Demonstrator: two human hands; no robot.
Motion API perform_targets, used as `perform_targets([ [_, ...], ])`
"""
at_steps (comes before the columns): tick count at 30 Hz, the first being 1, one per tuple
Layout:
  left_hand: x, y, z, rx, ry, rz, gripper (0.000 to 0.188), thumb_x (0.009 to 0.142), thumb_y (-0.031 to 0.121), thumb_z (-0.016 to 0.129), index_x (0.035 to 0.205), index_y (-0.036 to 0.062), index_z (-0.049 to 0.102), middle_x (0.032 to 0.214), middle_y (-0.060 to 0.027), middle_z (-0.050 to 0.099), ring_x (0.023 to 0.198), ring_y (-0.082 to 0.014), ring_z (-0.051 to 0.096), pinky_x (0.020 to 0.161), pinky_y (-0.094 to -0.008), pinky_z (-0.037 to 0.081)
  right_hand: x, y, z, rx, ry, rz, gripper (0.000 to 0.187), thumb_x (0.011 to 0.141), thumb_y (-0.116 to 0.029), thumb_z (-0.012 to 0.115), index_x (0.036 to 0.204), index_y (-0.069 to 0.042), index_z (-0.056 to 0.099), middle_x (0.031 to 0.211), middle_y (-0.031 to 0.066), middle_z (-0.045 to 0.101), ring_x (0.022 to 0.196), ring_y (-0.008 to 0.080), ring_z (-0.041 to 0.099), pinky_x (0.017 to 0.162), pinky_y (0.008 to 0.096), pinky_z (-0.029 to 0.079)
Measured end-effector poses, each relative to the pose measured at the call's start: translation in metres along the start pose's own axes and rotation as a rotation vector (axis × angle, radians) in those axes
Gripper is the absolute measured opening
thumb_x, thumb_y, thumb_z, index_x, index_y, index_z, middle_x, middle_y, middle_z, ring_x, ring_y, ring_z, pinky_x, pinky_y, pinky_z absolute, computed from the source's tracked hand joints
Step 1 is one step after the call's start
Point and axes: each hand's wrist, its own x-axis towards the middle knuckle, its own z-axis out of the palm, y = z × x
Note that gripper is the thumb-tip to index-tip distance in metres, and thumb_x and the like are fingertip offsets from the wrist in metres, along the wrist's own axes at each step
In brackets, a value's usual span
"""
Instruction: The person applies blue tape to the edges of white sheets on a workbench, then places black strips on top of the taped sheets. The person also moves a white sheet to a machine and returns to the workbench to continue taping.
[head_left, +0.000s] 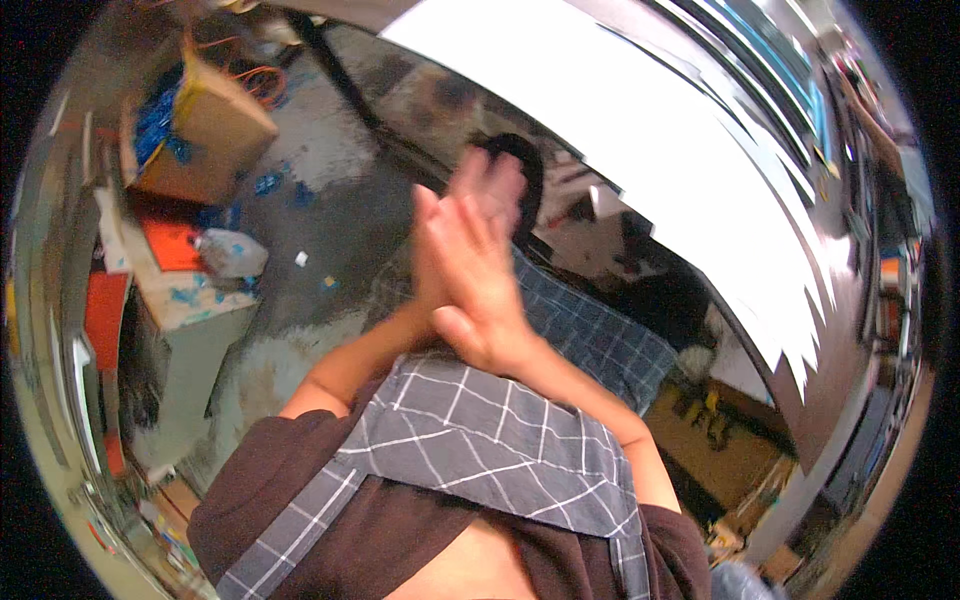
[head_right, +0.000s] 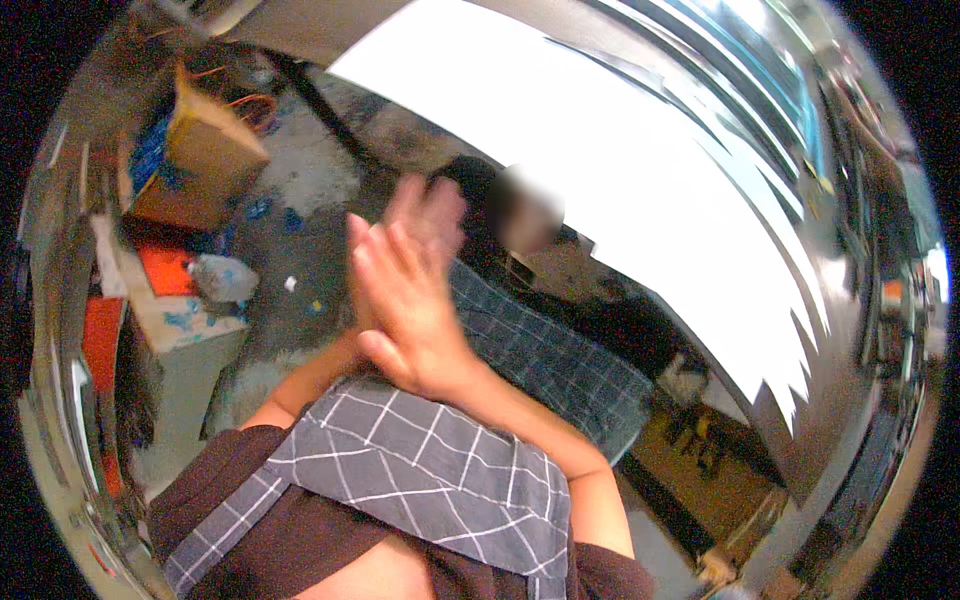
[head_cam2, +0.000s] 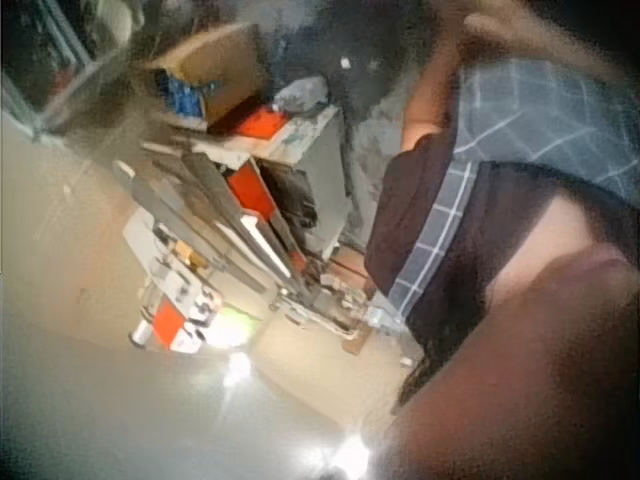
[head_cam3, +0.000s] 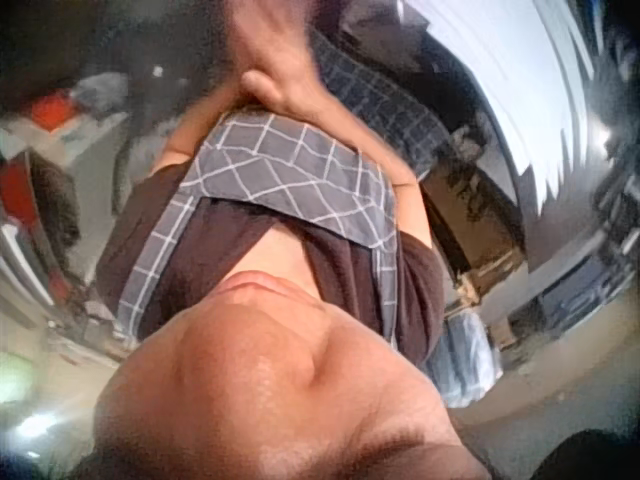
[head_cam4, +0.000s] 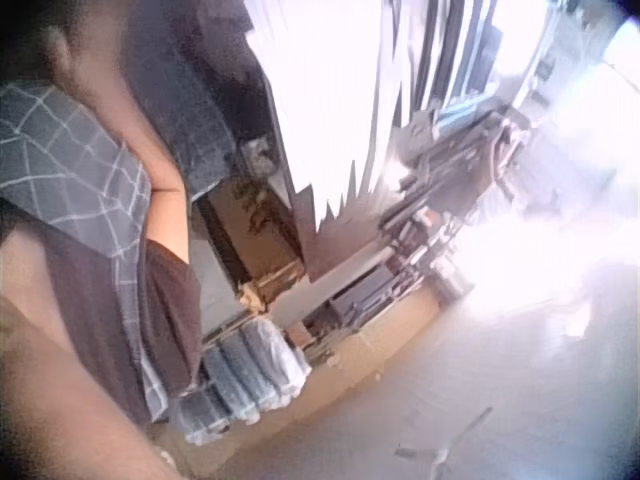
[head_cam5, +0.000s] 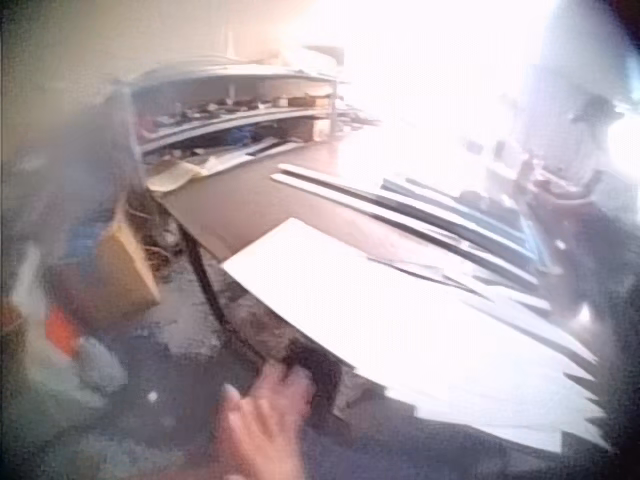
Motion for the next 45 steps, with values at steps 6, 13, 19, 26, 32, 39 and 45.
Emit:
perform_targets([
  [6, 0.004, 0.038, -0.037, -0.336, -0.087, -0.599, 0.075, 0.104, 0.058, 0.021, 0.156, 0.0051, 0.02, 0.16, -0.0126, 0.026, 0.149, -0.0253, 0.023, 0.121, -0.0416, 0.019, 0.005, 0.025, -0.009, -0.293, 0.103, 0.152, 0.074, 0.1, -0.057, 0.025, 0.148, -0.003, 0.042, 0.158, 0.0225, 0.03, 0.149, 0.0415, 0.018, 0.119, 0.0545, 0.006],
  [13, -0.045, 0.04, -0.102, 0.702, -0.3, -0.537, 0.052, 0.109, 0.032, 0.035, 0.149, -0.0008, 0.032, 0.149, -0.0131, 0.04, 0.136, -0.0205, 0.042, 0.111, -0.0356, 0.037, 0.038, 0.034, -0.018, -0.448, 0.078, -0.004, 0.067, 0.091, -0.053, 0.048, 0.135, -0.003, 0.057, 0.144, 0.0192, 0.051, 0.138, 0.0385, 0.041, 0.115, 0.0649, 0.011],
  [19, 0.058, 0.197, -0.102, 1.496, -1.239, -0.745, 0.036, 0.081, -0.002, 0.058, 0.116, 0.0007, 0.066, 0.107, -0.0147, 0.065, 0.102, -0.0293, 0.065, 0.088, -0.0376, 0.052, 0.0, 0.022, -0.034, 0.033, -0.288, 0.319, 0.044, 0.099, -0.034, 0.053, 0.121, 0.003, 0.063, 0.127, 0.0228, 0.061, 0.117, 0.0393, 0.058, 0.099, 0.0445, 0.047],
  [26, 0.273, 0.416, -0.185, 1.645, 0.267, 0.459, 0.043, 0.09, 0.016, 0.063, 0.13, 0.0012, 0.057, 0.128, -0.0144, 0.058, 0.119, -0.0255, 0.055, 0.099, -0.0382, 0.045, -0.052, -0.045, -0.161, -0.179, -0.163, 0.42, 0.03, 0.089, -0.025, 0.068, 0.107, -0.001, 0.068, 0.102, 0.0179, 0.069, 0.096, 0.0356, 0.066, 0.086, 0.0437, 0.053],
  [32, 0.19, 0.135, -0.043, 1.674, -0.832, 0.428, 0.054, 0.089, 0.031, 0.072, 0.136, 0.0082, 0.055, 0.139, -0.013, 0.054, 0.131, -0.0289, 0.049, 0.11, -0.0465, 0.039, -0.112, -0.054, -0.292, -0.688, 0.191, 0.732, 0.032, 0.081, -0.012, 0.075, 0.111, -0.003, 0.069, 0.11, 0.0135, 0.069, 0.107, 0.0265, 0.064, 0.096, 0.038, 0.049],
  [39, 0.085, -0.023, 0.127, 1.442, -1.559, 0.322, 0.066, 0.071, 0.025, 0.084, 0.128, 0.0053, 0.057, 0.127, -0.016, 0.058, 0.119, -0.0352, 0.055, 0.1, -0.0453, 0.046, -0.147, -0.028, -0.375, -0.832, 0.02, 0.973, 0.066, 0.068, -0.022, 0.083, 0.126, -0.002, 0.058, 0.124, 0.0153, 0.06, 0.114, 0.0301, 0.057, 0.1, 0.0374, 0.046],
  [45, 0.13, -0.008, 0.112, 1.649, -1.623, 0.232, 0.062, 0.075, 0.027, 0.081, 0.128, 0.0054, 0.057, 0.113, -0.0151, 0.059, 0.107, -0.033, 0.058, 0.091, -0.0426, 0.049, -0.09, -0.035, -0.327, -0.764, -0.052, 1.077, 0.055, 0.068, -0.025, 0.084, 0.111, -0.001, 0.061, 0.111, 0.0167, 0.063, 0.102, 0.031, 0.06, 0.091, 0.0384, 0.049],
])
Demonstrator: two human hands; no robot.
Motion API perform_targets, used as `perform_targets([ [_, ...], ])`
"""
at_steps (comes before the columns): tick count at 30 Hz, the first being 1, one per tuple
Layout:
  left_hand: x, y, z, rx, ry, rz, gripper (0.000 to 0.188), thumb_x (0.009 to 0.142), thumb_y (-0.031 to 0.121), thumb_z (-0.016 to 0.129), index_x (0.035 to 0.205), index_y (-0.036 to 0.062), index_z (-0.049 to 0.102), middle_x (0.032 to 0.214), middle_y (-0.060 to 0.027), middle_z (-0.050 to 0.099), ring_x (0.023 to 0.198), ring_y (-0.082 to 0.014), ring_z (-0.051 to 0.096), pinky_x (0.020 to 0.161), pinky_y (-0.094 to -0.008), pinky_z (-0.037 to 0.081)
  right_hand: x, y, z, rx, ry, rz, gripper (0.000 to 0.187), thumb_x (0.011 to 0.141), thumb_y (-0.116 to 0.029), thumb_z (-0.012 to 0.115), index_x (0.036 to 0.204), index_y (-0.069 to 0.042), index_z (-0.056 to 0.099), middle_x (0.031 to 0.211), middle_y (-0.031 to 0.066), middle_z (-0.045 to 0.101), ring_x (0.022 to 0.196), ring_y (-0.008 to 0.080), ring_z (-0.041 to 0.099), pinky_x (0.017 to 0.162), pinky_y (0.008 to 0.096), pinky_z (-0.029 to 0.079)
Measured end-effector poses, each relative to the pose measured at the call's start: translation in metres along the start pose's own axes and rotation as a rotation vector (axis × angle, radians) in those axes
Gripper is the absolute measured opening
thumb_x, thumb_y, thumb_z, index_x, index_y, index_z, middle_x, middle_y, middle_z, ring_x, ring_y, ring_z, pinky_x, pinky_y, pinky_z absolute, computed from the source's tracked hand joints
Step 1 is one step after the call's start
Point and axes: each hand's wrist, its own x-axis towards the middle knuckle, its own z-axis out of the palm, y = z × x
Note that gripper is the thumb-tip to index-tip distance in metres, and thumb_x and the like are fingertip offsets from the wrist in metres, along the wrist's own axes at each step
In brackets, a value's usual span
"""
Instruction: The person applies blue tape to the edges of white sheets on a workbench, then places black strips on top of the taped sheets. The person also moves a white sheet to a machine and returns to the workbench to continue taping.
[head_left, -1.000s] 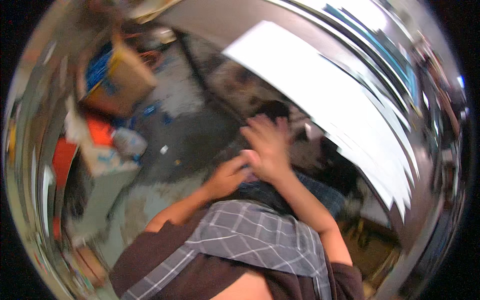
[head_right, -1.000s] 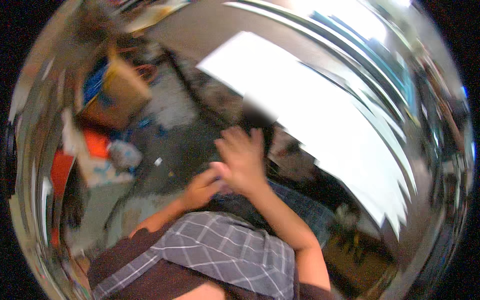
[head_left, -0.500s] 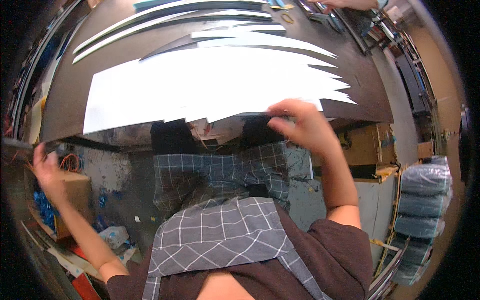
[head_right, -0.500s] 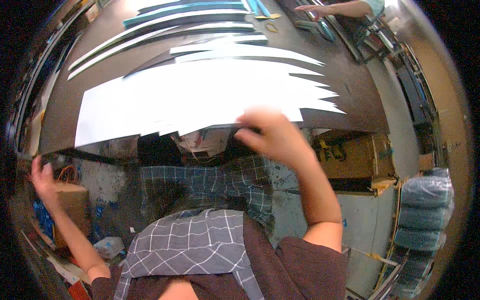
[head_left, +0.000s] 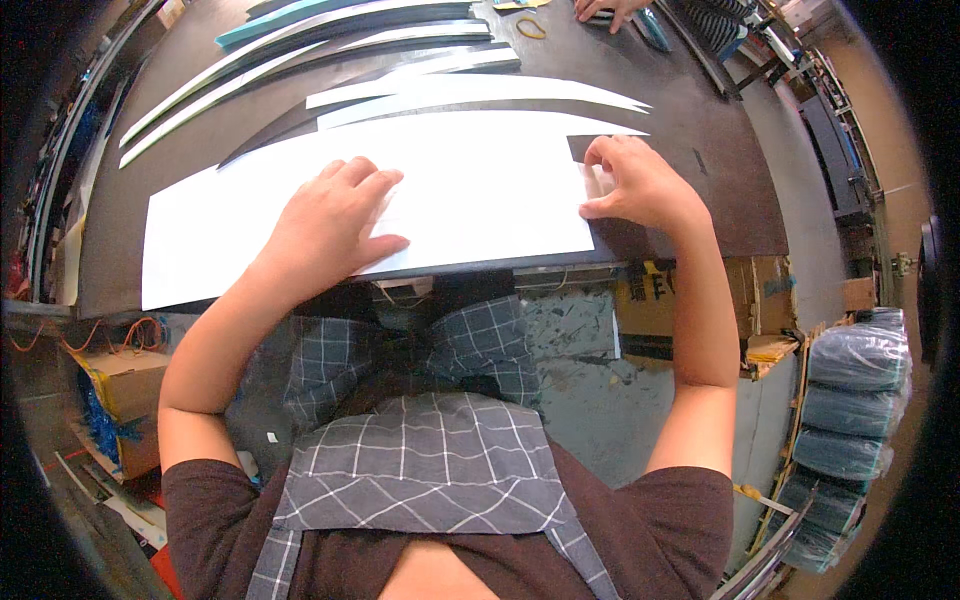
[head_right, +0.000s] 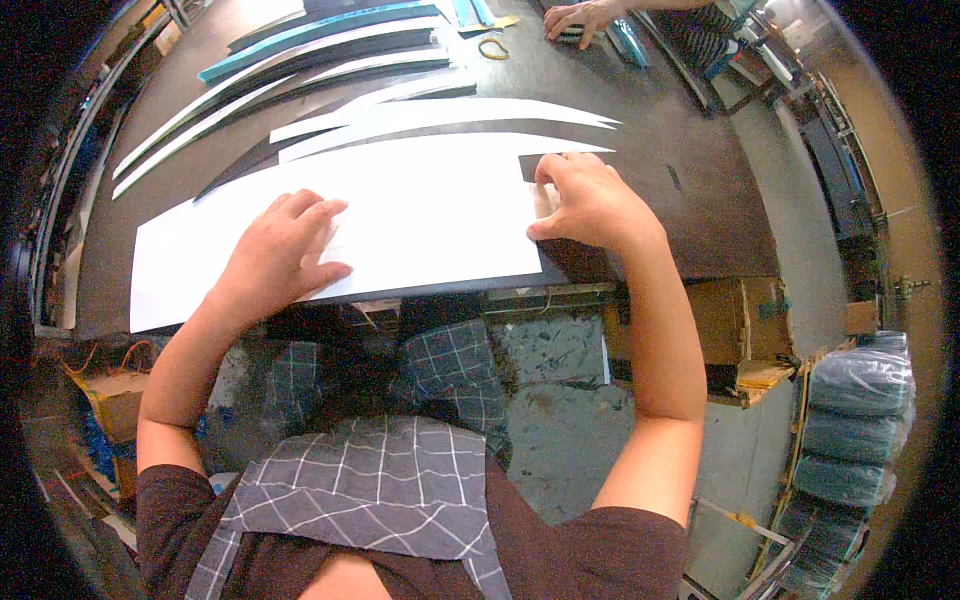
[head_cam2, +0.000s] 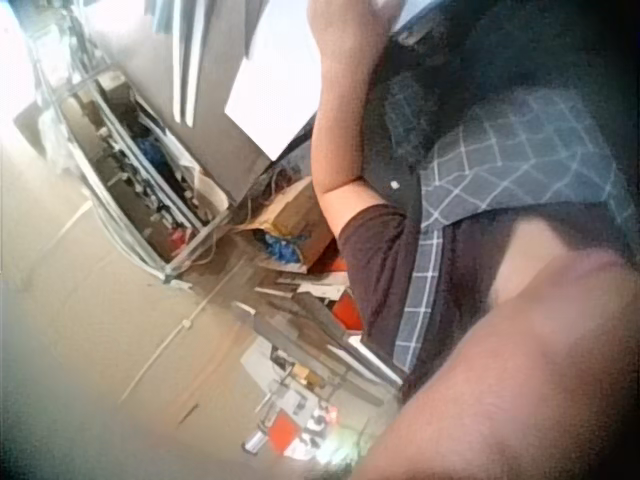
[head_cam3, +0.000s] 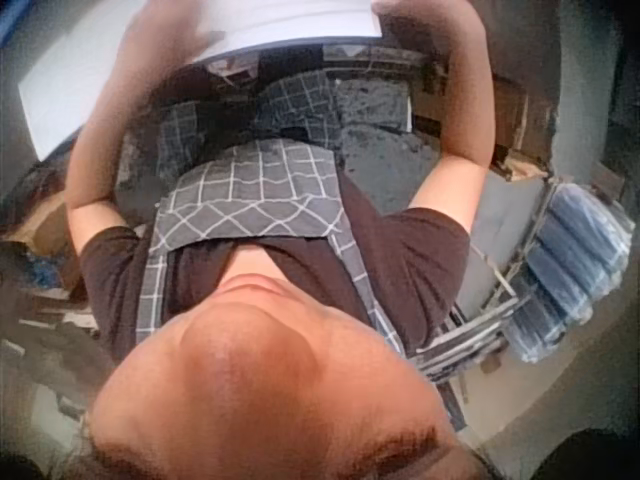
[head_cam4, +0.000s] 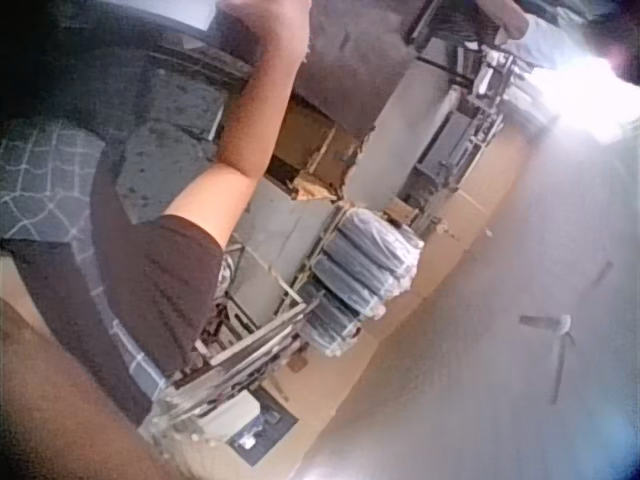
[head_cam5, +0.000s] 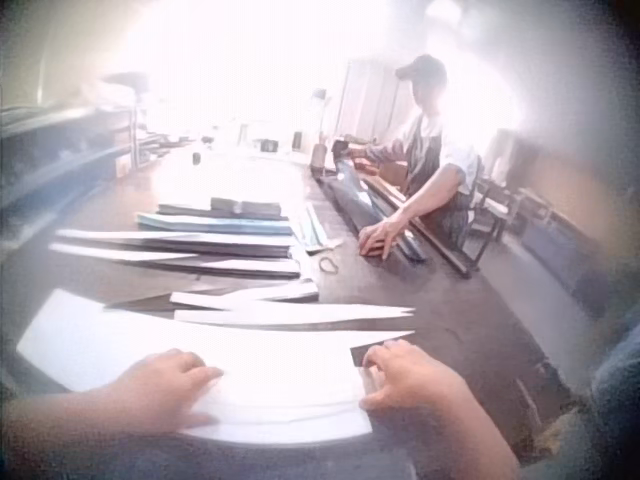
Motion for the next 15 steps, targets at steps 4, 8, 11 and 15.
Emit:
perform_targets([
  [4, -0.005, 0.002, -0.014, 0.032, -0.056, -0.047, 0.046, 0.076, 0.021, 0.08, 0.115, 0.0042, 0.061, 0.104, -0.0141, 0.059, 0.1, -0.0312, 0.059, 0.087, -0.0415, 0.05, -0.007, -0.013, -0.002, 0.006, 0.041, -0.029, 0.044, 0.07, -0.025, 0.082, 0.101, -0.002, 0.061, 0.1, 0.0156, 0.063, 0.093, 0.0315, 0.06, 0.087, 0.0382, 0.049],
  [8, -0.004, 0.008, -0.022, 0.025, -0.122, -0.063, 0.037, 0.077, 0.02, 0.079, 0.104, 0.0039, 0.06, 0.1, -0.0124, 0.059, 0.098, -0.0292, 0.06, 0.084, -0.041, 0.05, -0.01, -0.022, -0.009, -0.036, -0.051, 0.041, 0.038, 0.073, -0.023, 0.081, 0.098, -0.002, 0.061, 0.094, 0.0144, 0.062, 0.088, 0.0301, 0.059, 0.084, 0.0371, 0.049],
  [11, -0.008, 0.014, -0.028, 0.009, -0.106, -0.058, 0.034, 0.077, 0.02, 0.079, 0.1, 0.004, 0.059, 0.096, -0.0109, 0.059, 0.095, -0.0282, 0.06, 0.082, -0.04, 0.05, -0.017, -0.02, -0.006, -0.075, -0.001, -0.056, 0.038, 0.074, -0.023, 0.08, 0.098, -0.001, 0.061, 0.091, 0.0143, 0.062, 0.088, 0.0301, 0.059, 0.083, 0.0383, 0.049],
  [15, -0.008, 0.019, -0.032, -0.065, -0.162, -0.106, 0.032, 0.077, 0.02, 0.078, 0.098, 0.0046, 0.059, 0.098, -0.0107, 0.058, 0.093, -0.0273, 0.059, 0.08, -0.0388, 0.05, -0.021, -0.022, -0.007, 0.008, -0.083, -0.001, 0.032, 0.077, -0.021, 0.077, 0.094, 0.0, 0.062, 0.092, 0.0137, 0.061, 0.088, 0.0294, 0.058, 0.082, 0.0391, 0.049],
])
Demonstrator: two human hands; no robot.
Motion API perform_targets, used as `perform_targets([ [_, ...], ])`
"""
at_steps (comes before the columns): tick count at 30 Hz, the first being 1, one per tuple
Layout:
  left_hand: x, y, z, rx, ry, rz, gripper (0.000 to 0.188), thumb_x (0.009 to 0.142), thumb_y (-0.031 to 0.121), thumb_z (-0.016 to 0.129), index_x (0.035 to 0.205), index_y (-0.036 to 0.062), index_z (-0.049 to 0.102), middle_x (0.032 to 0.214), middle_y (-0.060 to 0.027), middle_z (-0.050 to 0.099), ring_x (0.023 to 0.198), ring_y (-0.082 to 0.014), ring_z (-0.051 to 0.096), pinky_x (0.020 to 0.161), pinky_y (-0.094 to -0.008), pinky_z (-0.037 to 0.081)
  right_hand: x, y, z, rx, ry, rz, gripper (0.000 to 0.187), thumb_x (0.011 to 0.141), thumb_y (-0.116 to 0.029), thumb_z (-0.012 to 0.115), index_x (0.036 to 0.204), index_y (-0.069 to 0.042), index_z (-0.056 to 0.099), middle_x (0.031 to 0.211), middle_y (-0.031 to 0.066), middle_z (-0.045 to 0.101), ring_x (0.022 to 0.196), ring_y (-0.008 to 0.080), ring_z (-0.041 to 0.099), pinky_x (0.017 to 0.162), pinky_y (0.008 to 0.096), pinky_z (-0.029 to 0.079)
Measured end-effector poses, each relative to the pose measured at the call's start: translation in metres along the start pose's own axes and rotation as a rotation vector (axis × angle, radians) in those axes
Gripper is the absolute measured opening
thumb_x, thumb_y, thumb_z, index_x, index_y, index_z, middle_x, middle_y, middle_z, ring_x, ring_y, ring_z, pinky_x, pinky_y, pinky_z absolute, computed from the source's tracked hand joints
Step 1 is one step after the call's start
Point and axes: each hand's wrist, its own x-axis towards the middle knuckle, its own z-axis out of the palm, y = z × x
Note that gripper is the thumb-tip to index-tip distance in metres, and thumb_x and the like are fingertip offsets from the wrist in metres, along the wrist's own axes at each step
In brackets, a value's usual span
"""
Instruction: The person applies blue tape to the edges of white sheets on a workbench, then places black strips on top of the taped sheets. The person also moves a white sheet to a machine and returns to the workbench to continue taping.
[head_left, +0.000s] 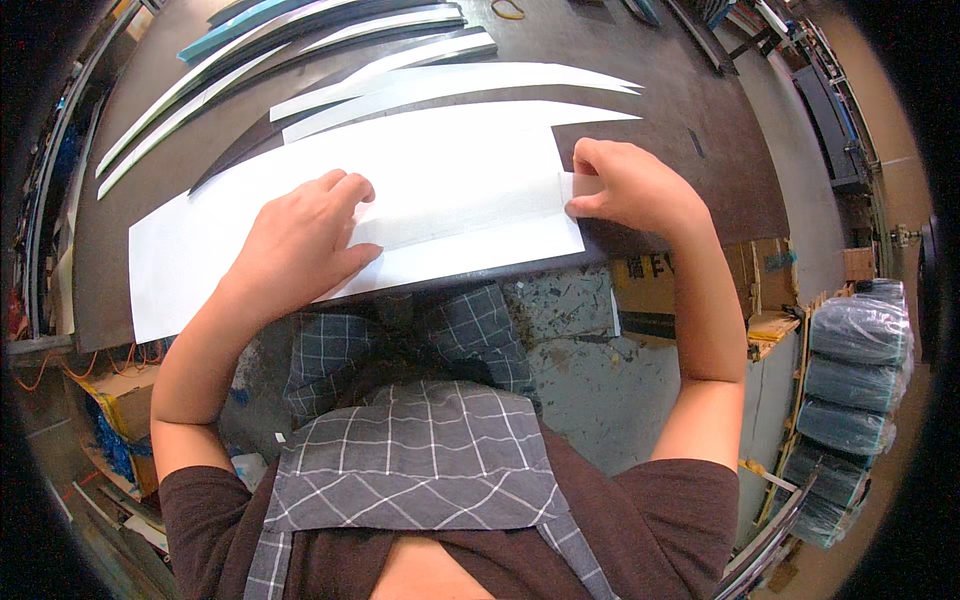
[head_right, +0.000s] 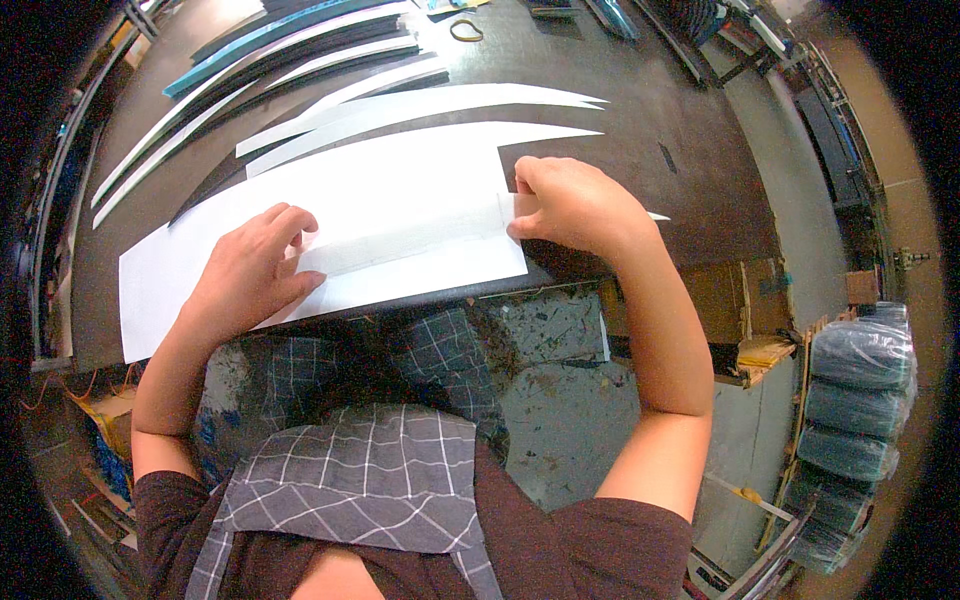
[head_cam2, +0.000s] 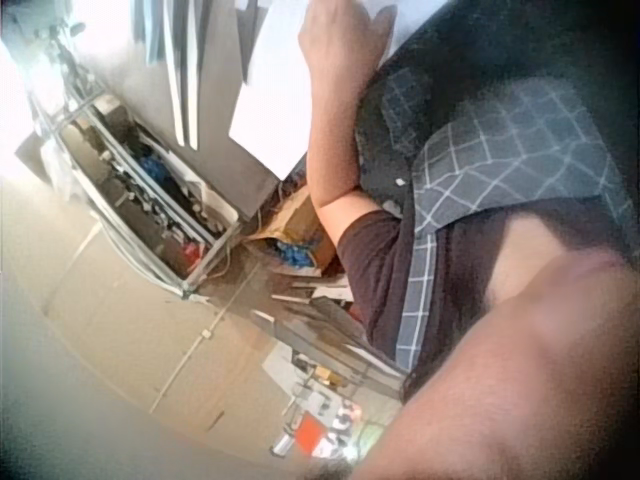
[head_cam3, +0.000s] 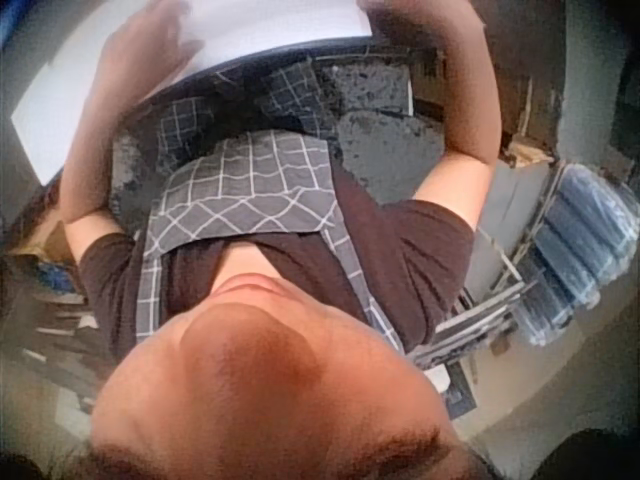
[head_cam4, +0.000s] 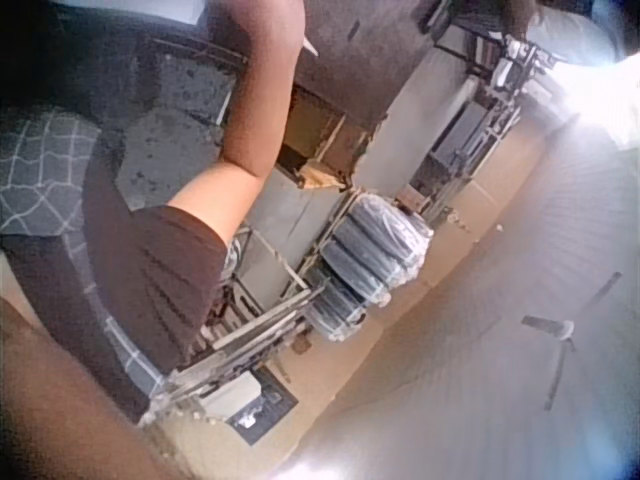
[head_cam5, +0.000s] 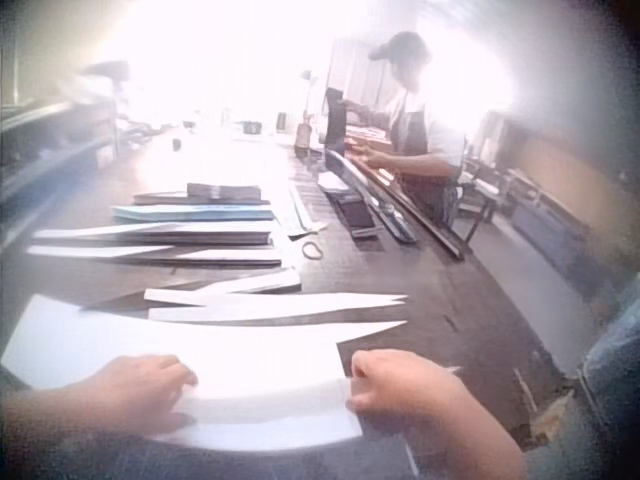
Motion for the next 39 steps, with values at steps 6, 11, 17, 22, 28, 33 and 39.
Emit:
perform_targets([
  [6, 0.016, -0.011, -0.004, 0.063, 0.014, -0.019, 0.028, 0.078, 0.018, 0.077, 0.095, 0.0053, 0.059, 0.102, -0.0109, 0.058, 0.088, -0.0269, 0.06, 0.079, -0.0391, 0.051, 0.016, 0.0, -0.007, -0.07, 0.061, -0.054, 0.026, 0.079, -0.018, 0.076, 0.09, 0.001, 0.063, 0.098, 0.0143, 0.06, 0.091, 0.0302, 0.06, 0.083, 0.0408, 0.05],
  [11, 0.027, -0.014, -0.002, 0.001, 0.072, -0.103, 0.033, 0.08, 0.016, 0.075, 0.106, 0.0054, 0.059, 0.105, -0.011, 0.059, 0.092, -0.0265, 0.062, 0.083, -0.0387, 0.051, 0.035, 0.0, -0.006, -0.068, 0.232, -0.087, 0.025, 0.078, -0.013, 0.076, 0.093, 0.001, 0.062, 0.101, 0.0142, 0.06, 0.096, 0.0307, 0.06, 0.087, 0.0392, 0.05],
  [17, 0.044, -0.017, -0.009, 0.065, -0.039, -0.194, 0.035, 0.078, 0.016, 0.075, 0.108, 0.0071, 0.059, 0.102, -0.0104, 0.06, 0.091, -0.0241, 0.062, 0.081, -0.0378, 0.051, 0.056, 0.001, -0.014, -0.059, 0.14, -0.079, 0.028, 0.075, -0.01, 0.076, 0.097, -0.001, 0.062, 0.1, 0.0143, 0.063, 0.096, 0.0303, 0.061, 0.086, 0.0381, 0.05],
  [22, 0.05, -0.02, -0.015, 0.012, -0.111, -0.176, 0.026, 0.075, 0.013, 0.073, 0.097, 0.0063, 0.059, 0.099, -0.0092, 0.059, 0.087, -0.0236, 0.06, 0.077, -0.0377, 0.049, 0.06, -0.008, -0.023, -0.065, -0.059, 0.081, 0.031, 0.07, -0.012, 0.077, 0.098, -0.002, 0.066, 0.101, 0.017, 0.065, 0.099, 0.032, 0.062, 0.088, 0.0382, 0.051],
  [28, 0.057, -0.027, -0.011, 0.111, 0.074, -0.086, 0.023, 0.074, 0.012, 0.073, 0.091, 0.0051, 0.057, 0.106, -0.0099, 0.057, 0.099, -0.0251, 0.055, 0.087, -0.0389, 0.048, 0.078, 0.015, -0.021, -0.096, 0.238, -0.2, 0.029, 0.071, -0.009, 0.077, 0.097, -0.002, 0.067, 0.113, 0.0172, 0.059, 0.105, 0.0319, 0.06, 0.091, 0.0384, 0.05],
  [33, 0.071, -0.027, -0.019, 0.123, 0.05, -0.168, 0.026, 0.075, 0.011, 0.072, 0.097, 0.0047, 0.058, 0.11, -0.0108, 0.056, 0.105, -0.028, 0.055, 0.092, -0.0395, 0.048, 0.097, 0.006, -0.035, -0.065, 0.136, -0.04, 0.029, 0.073, -0.009, 0.076, 0.099, 0.0, 0.066, 0.107, 0.0159, 0.063, 0.105, 0.0323, 0.061, 0.092, 0.0391, 0.05],
  [39, 0.069, -0.026, -0.024, 0.116, 0.127, -0.096, 0.043, 0.075, 0.01, 0.07, 0.115, 0.0043, 0.055, 0.112, -0.0111, 0.056, 0.106, -0.03, 0.058, 0.093, -0.0415, 0.048, 0.089, 0.0, -0.05, -0.101, 0.021, 0.055, 0.037, 0.072, -0.015, 0.075, 0.105, 0.001, 0.065, 0.113, 0.0187, 0.065, 0.106, 0.033, 0.062, 0.093, 0.0386, 0.05],
])
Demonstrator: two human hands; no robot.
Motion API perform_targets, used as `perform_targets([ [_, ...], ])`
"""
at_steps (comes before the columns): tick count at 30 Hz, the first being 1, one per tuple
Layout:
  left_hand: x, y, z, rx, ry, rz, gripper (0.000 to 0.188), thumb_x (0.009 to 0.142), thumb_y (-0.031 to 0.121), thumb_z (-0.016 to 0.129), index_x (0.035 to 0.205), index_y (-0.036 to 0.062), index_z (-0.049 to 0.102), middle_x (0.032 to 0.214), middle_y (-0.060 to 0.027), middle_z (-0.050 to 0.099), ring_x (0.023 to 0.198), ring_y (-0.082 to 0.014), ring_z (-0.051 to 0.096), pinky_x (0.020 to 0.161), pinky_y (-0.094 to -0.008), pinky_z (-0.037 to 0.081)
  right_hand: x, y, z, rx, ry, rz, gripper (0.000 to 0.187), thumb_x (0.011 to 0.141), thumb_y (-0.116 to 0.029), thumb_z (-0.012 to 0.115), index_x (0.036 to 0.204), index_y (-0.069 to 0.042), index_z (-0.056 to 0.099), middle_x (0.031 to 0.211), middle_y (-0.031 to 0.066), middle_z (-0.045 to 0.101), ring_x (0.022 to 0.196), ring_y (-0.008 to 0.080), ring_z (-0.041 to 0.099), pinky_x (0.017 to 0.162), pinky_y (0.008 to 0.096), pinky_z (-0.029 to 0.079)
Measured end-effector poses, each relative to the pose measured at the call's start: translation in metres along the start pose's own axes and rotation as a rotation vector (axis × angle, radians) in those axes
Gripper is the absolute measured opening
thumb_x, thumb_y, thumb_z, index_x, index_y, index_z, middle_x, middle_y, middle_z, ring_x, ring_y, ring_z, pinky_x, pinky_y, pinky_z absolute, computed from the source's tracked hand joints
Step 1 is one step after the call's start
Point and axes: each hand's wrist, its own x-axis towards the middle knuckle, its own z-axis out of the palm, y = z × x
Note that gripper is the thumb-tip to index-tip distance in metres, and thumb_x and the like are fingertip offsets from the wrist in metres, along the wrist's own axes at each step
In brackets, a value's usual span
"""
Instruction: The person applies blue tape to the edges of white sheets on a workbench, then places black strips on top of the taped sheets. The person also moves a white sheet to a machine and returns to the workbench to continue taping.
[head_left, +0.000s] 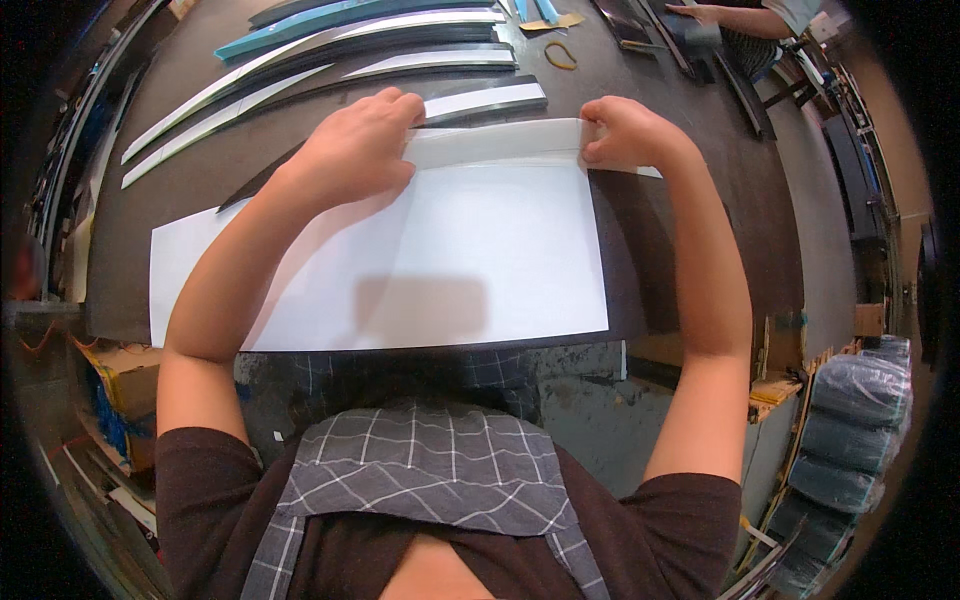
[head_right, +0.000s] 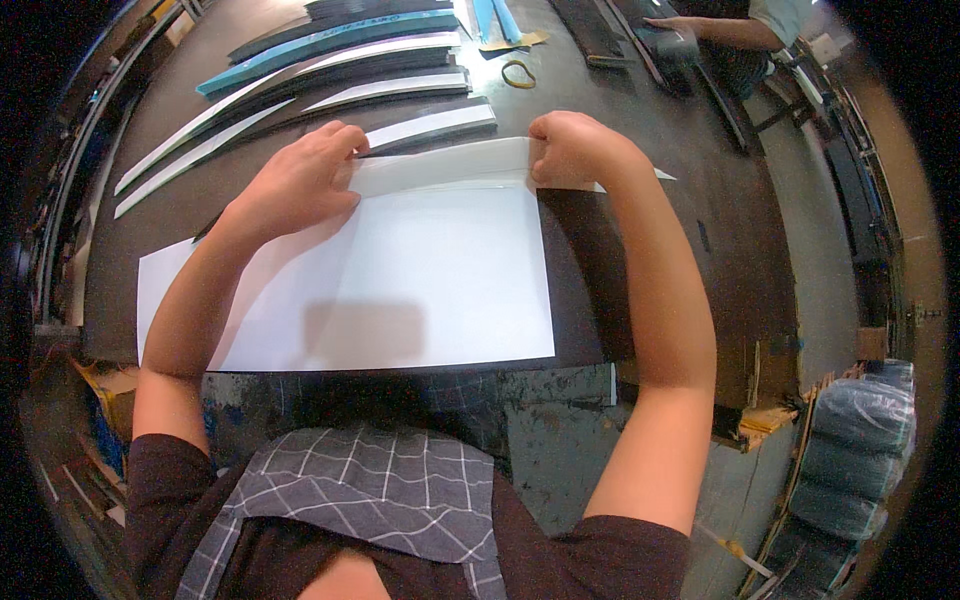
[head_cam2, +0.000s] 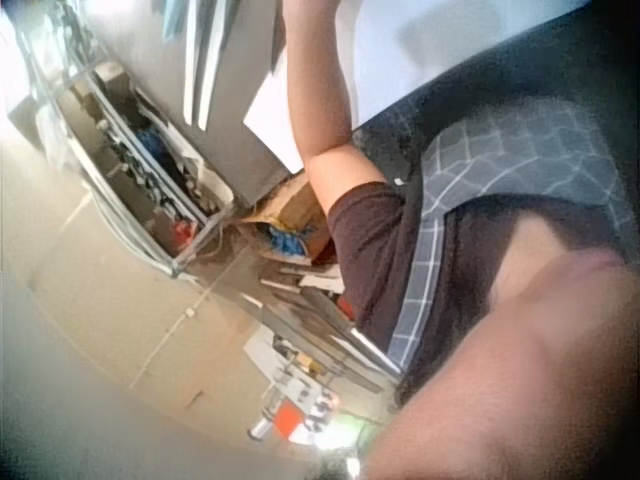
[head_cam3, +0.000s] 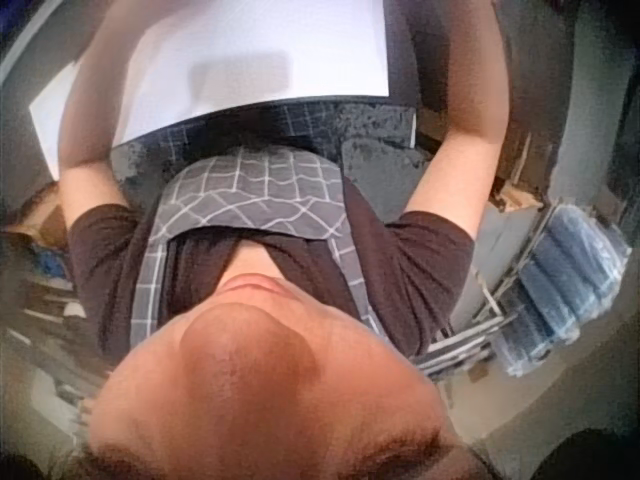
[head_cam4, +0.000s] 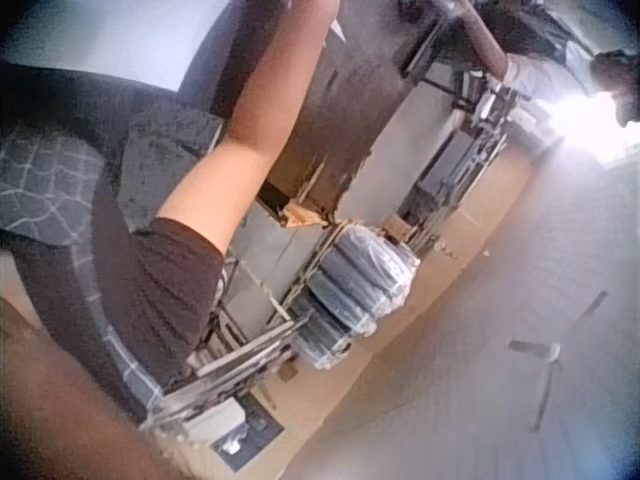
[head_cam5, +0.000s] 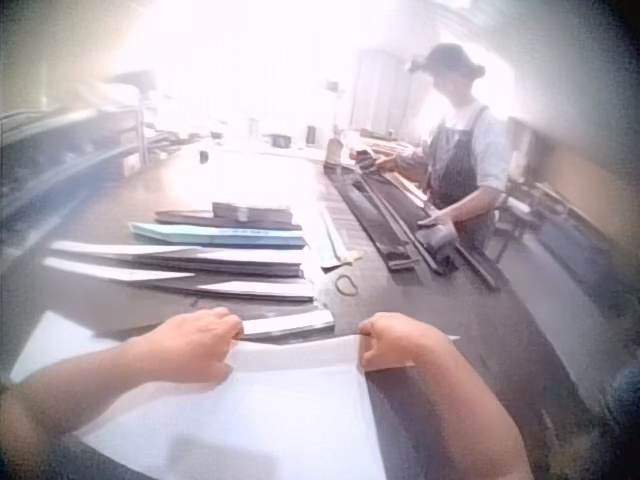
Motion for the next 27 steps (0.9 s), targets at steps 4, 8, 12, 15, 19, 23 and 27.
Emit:
perform_targets([
  [4, 0.002, 0.0, -0.004, 0.063, 0.006, 0.074, 0.044, 0.074, 0.008, 0.069, 0.116, 0.0045, 0.055, 0.104, -0.013, 0.055, 0.099, -0.0298, 0.056, 0.092, -0.0427, 0.046, -0.012, 0.002, 0.0, -0.01, 0.099, -0.119, 0.03, 0.077, -0.01, 0.073, 0.104, 0.001, 0.065, 0.104, 0.0186, 0.066, 0.098, 0.0319, 0.064, 0.089, 0.0381, 0.05],
  [8, 0.011, -0.001, -0.002, -0.098, 0.034, 0.091, 0.029, 0.076, 0.004, 0.065, 0.105, 0.0048, 0.06, 0.097, -0.0114, 0.058, 0.096, -0.0288, 0.056, 0.086, -0.0444, 0.046, -0.035, 0.011, 0.011, 0.151, 0.29, -0.164, 0.021, 0.081, -0.008, 0.07, 0.098, -0.002, 0.06, 0.092, 0.019, 0.069, 0.091, 0.0361, 0.067, 0.077, 0.0427, 0.052],
  [12, 0.009, -0.005, 0.01, -0.299, 0.053, 0.041, 0.02, 0.08, 0.0, 0.061, 0.099, 0.0041, 0.062, 0.09, -0.0103, 0.062, 0.086, -0.0253, 0.06, 0.078, -0.0421, 0.048, -0.046, 0.001, 0.011, 0.111, 0.336, -0.113, 0.019, 0.084, -0.005, 0.069, 0.099, -0.003, 0.058, 0.091, 0.0169, 0.068, 0.089, 0.032, 0.067, 0.077, 0.0402, 0.051],
  [15, -0.006, -0.024, -0.022, -0.27, 0.011, 0.068, 0.014, 0.082, -0.002, 0.06, 0.095, 0.0034, 0.063, 0.081, -0.0087, 0.062, 0.075, -0.0191, 0.059, 0.069, -0.036, 0.049, -0.029, -0.014, 0.0, 0.151, 0.321, -0.285, 0.019, 0.085, -0.002, 0.068, 0.102, -0.002, 0.06, 0.091, 0.0139, 0.066, 0.087, 0.0223, 0.064, 0.076, 0.0346, 0.05],
  [19, -0.002, -0.087, -0.05, -0.28, -0.083, -0.022, 0.018, 0.075, -0.005, 0.062, 0.09, 0.0045, 0.063, 0.08, -0.0049, 0.06, 0.076, -0.0187, 0.057, 0.073, -0.0343, 0.047, 0.03, -0.056, -0.017, 0.108, 0.218, -0.358, 0.028, 0.083, -0.008, 0.07, 0.109, 0.0, 0.063, 0.093, 0.0146, 0.066, 0.086, 0.0239, 0.064, 0.077, 0.0356, 0.051],
  [23, -0.009, -0.119, -0.045, -0.224, -0.195, -0.314, 0.024, 0.069, -0.003, 0.063, 0.092, 0.0038, 0.063, 0.082, -0.0056, 0.06, 0.081, -0.0189, 0.057, 0.078, -0.0326, 0.045, 0.086, -0.102, -0.015, 0.009, 0.085, -0.354, 0.043, 0.077, -0.011, 0.074, 0.119, -0.003, 0.066, 0.104, 0.0149, 0.069, 0.095, 0.0278, 0.065, 0.087, 0.037, 0.053],
  [27, 0.001, -0.125, -0.032, -0.238, -0.218, -0.335, 0.032, 0.069, 0.002, 0.06, 0.101, 0.0042, 0.065, 0.089, -0.0087, 0.063, 0.086, -0.0204, 0.058, 0.079, -0.0321, 0.045, 0.088, -0.091, -0.003, -0.064, 0.288, -0.337, 0.037, 0.079, -0.014, 0.074, 0.113, -0.003, 0.067, 0.112, 0.0148, 0.069, 0.102, 0.0306, 0.065, 0.09, 0.0399, 0.053],
])
